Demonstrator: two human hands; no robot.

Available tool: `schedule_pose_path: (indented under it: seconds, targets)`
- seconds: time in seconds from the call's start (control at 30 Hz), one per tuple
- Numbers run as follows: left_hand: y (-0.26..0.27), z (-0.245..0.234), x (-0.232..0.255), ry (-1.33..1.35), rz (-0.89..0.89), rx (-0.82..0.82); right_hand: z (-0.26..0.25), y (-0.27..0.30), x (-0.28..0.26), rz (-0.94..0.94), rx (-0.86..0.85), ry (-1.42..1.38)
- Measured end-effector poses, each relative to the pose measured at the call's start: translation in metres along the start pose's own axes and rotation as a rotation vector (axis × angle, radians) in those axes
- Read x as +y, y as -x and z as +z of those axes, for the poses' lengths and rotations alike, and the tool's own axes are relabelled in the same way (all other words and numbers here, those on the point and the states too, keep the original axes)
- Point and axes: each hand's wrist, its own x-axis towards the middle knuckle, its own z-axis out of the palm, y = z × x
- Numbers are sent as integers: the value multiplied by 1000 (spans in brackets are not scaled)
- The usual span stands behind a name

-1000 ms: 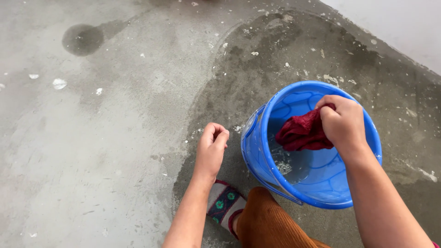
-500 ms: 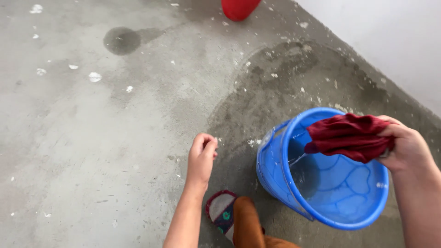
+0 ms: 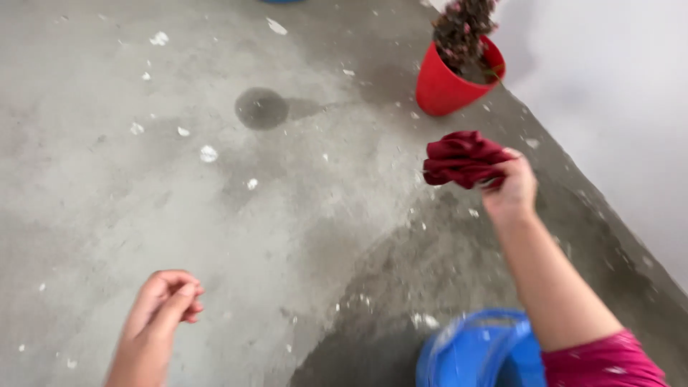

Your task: The person dips a red cloth into a blue bucket of water, wrings it, and wipes a concrete floor in circular motions. They repeatedly rinse and wring the cloth, moving around a potted plant and a water dispenser while continuing to mop the floor.

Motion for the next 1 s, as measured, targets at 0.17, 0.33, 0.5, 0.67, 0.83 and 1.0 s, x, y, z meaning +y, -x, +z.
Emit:
schedule_pose_path:
  seconds: [0.17,0.33,0.5,0.67,0.83,1.0]
  targets:
    - [-84,14,79,-408,-71,70,-24,-95,146,113,15,362]
    - [-141,95,129,-671,-141,-85,-12,-99,227,3,-370,1705]
    - [-178,125,138,-943,-78,-268,-13,-99,292,-117,-313,1645]
    - [-214,129,139,-1001,-60,-409,-21,-99,286,-258,-252,1614]
    - [-269,162,149,-996,108,-602,-19,-114,286,-72,-318,1648]
    - [-368,190,92,-769,324,-686,-11,-111,249,23,-317,1451]
